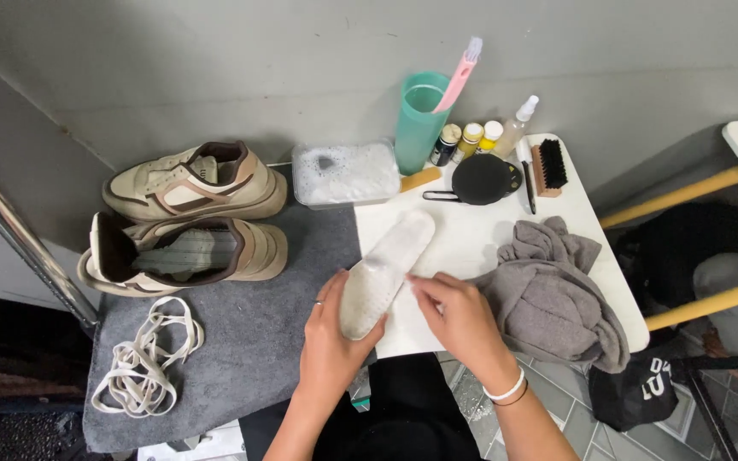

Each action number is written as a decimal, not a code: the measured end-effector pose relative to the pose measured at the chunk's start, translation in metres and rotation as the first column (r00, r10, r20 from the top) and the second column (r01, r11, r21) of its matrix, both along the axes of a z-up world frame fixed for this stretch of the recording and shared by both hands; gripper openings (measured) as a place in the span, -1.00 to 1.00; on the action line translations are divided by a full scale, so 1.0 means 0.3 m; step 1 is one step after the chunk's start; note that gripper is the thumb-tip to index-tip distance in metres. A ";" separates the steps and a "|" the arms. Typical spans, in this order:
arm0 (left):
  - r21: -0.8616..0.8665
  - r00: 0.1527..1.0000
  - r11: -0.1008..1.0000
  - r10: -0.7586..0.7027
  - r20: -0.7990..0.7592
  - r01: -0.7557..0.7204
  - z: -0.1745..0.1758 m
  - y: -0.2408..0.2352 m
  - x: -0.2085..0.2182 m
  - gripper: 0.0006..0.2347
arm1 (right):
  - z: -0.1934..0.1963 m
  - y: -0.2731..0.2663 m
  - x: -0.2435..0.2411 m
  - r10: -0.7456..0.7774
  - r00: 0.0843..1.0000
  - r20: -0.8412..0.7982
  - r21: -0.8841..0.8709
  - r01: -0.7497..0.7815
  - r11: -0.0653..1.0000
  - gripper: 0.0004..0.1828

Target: The person cleans a white shoe insole using a small brush and a cleaning solution. They scrub the insole thoroughly and then wipe it with a cloth.

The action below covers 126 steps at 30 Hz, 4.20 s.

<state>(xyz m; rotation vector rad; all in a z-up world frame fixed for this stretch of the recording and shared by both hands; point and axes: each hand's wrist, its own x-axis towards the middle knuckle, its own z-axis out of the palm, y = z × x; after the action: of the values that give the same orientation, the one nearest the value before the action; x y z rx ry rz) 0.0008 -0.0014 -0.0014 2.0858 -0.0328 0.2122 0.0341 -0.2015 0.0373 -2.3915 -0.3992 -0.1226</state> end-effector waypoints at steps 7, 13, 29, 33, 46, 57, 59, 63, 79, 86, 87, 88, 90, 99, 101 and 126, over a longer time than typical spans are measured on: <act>0.169 0.996 0.983 0.082 -0.036 -0.075 -0.027 -0.006 0.007 -0.33 | -0.026 -0.008 0.000 0.063 0.998 0.005 -0.002 -0.063 0.998 -0.66; 0.245 0.996 0.967 0.061 0.059 -0.073 -0.036 -0.005 0.014 -0.32 | -0.015 -0.002 0.005 0.053 0.998 -0.024 -0.005 -0.053 0.999 -0.70; 0.322 0.999 0.947 -0.020 0.034 0.008 -0.017 -0.002 0.012 -0.33 | -0.020 -0.038 -0.007 -0.080 0.993 0.088 -0.051 0.085 0.995 -0.71; 0.341 0.998 0.940 -0.024 0.056 0.003 -0.021 0.001 0.013 -0.33 | -0.029 -0.045 -0.015 -0.116 0.988 0.098 -0.067 0.123 0.990 -0.68; 0.354 0.997 0.935 -0.027 0.076 -0.002 -0.019 -0.002 0.011 -0.34 | -0.029 -0.039 -0.020 -0.020 1.000 -0.008 -0.057 0.019 0.998 -0.67; 0.385 0.996 0.923 -0.033 0.083 -0.002 -0.011 -0.005 0.009 -0.35 | -0.018 -0.020 -0.030 0.091 0.994 0.053 0.030 -0.093 0.995 -0.78; 0.386 0.997 0.922 -0.031 0.078 -0.002 -0.015 -0.007 0.011 -0.34 | -0.027 -0.048 -0.012 0.000 0.998 0.062 -0.031 0.002 1.000 -0.73; 0.393 0.996 0.919 -0.025 0.082 -0.009 -0.021 -0.008 0.010 -0.35 | -0.034 -0.031 -0.014 0.053 0.999 -0.001 -0.076 -0.053 0.996 -0.65; 0.383 0.994 0.924 -0.037 0.098 -0.004 -0.019 -0.006 0.013 -0.36 | -0.031 -0.062 -0.021 0.020 0.998 0.053 -0.011 -0.019 1.000 -0.70; 0.373 0.995 0.928 -0.036 0.090 0.000 -0.009 -0.004 0.010 -0.36 | -0.023 -0.075 -0.013 -0.040 0.995 0.090 -0.028 0.043 0.999 -0.71; 0.375 0.995 0.927 -0.037 0.096 -0.002 -0.008 -0.004 0.009 -0.36 | -0.028 -0.090 -0.008 -0.126 0.983 0.134 -0.064 0.135 0.989 -0.70; 0.376 0.995 0.927 -0.037 0.096 -0.002 -0.012 -0.006 0.007 -0.36 | -0.025 -0.086 -0.016 -0.125 0.983 0.135 -0.063 0.135 0.989 -0.70; 0.382 0.994 0.924 -0.032 0.103 -0.010 -0.016 -0.008 0.008 -0.35 | -0.017 -0.075 -0.027 -0.013 0.998 -0.058 0.014 0.014 1.000 -0.77; 0.359 0.995 0.933 -0.047 0.091 0.012 -0.013 -0.007 0.007 -0.36 | 0.002 -0.113 -0.049 -0.072 0.997 0.038 -0.045 0.074 0.996 -0.66; 0.357 0.992 0.934 -0.055 0.113 0.011 -0.026 -0.013 0.001 -0.36 | 0.004 -0.117 -0.049 -0.072 0.997 0.016 -0.044 0.073 0.996 -0.70; -0.012 0.995 1.000 -0.014 -0.096 0.013 0.105 -0.014 -0.048 -0.34 | 0.023 -0.128 0.028 -0.217 0.964 0.153 -0.032 0.224 0.974 -0.77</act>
<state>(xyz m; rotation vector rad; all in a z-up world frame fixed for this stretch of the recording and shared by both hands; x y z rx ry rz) -0.0136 -0.0056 0.0302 2.0813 0.0119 0.1035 0.0426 -0.2398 0.0443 -2.4781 -0.2039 -0.3984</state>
